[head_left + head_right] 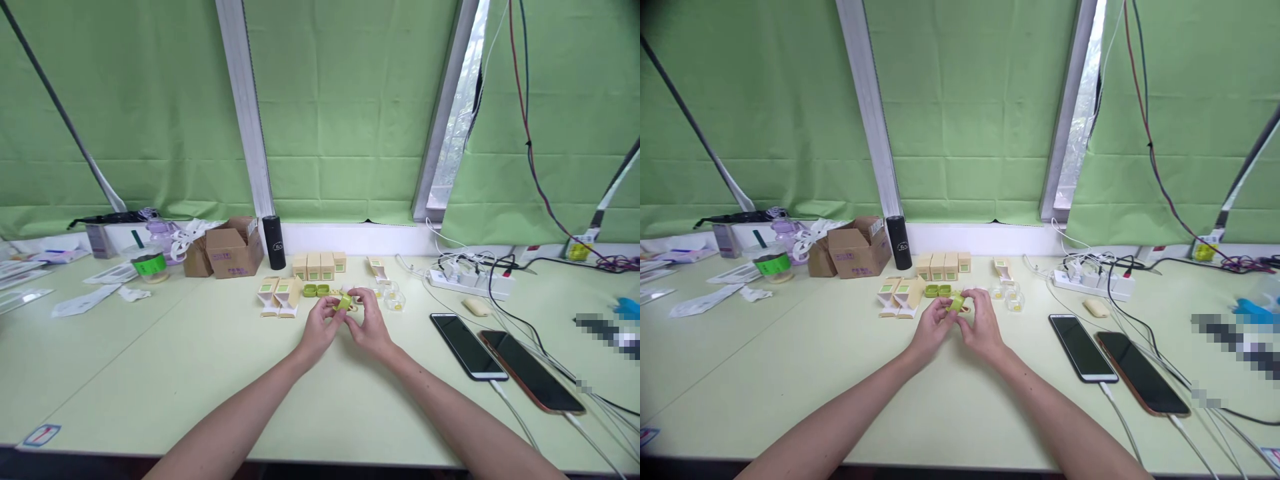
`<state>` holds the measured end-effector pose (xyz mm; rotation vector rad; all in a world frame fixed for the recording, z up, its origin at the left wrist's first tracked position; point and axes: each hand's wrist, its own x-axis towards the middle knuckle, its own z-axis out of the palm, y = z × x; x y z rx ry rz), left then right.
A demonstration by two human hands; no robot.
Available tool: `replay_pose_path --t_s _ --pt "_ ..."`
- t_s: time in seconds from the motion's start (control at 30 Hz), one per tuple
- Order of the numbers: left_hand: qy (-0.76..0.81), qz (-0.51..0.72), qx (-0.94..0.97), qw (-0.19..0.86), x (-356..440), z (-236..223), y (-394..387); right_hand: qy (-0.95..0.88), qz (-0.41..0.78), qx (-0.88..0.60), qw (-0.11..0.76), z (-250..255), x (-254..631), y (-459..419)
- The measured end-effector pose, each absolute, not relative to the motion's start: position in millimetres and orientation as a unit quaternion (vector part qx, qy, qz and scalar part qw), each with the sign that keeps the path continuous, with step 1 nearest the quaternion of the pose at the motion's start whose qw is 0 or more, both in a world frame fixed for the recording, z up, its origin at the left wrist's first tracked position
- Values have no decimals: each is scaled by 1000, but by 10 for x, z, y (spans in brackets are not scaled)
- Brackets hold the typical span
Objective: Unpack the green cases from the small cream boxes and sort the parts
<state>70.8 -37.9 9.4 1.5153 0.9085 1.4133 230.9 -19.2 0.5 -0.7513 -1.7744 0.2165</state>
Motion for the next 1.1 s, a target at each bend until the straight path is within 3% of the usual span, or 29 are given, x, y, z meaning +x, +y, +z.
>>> replay_pose_path --t_s 0.43,1.1 --pt "430 572 623 314 707 177 -416 -758 127 -327 550 125 2393 -255" --pt "429 563 650 278 697 182 -429 -754 194 -318 541 80 2419 -233"
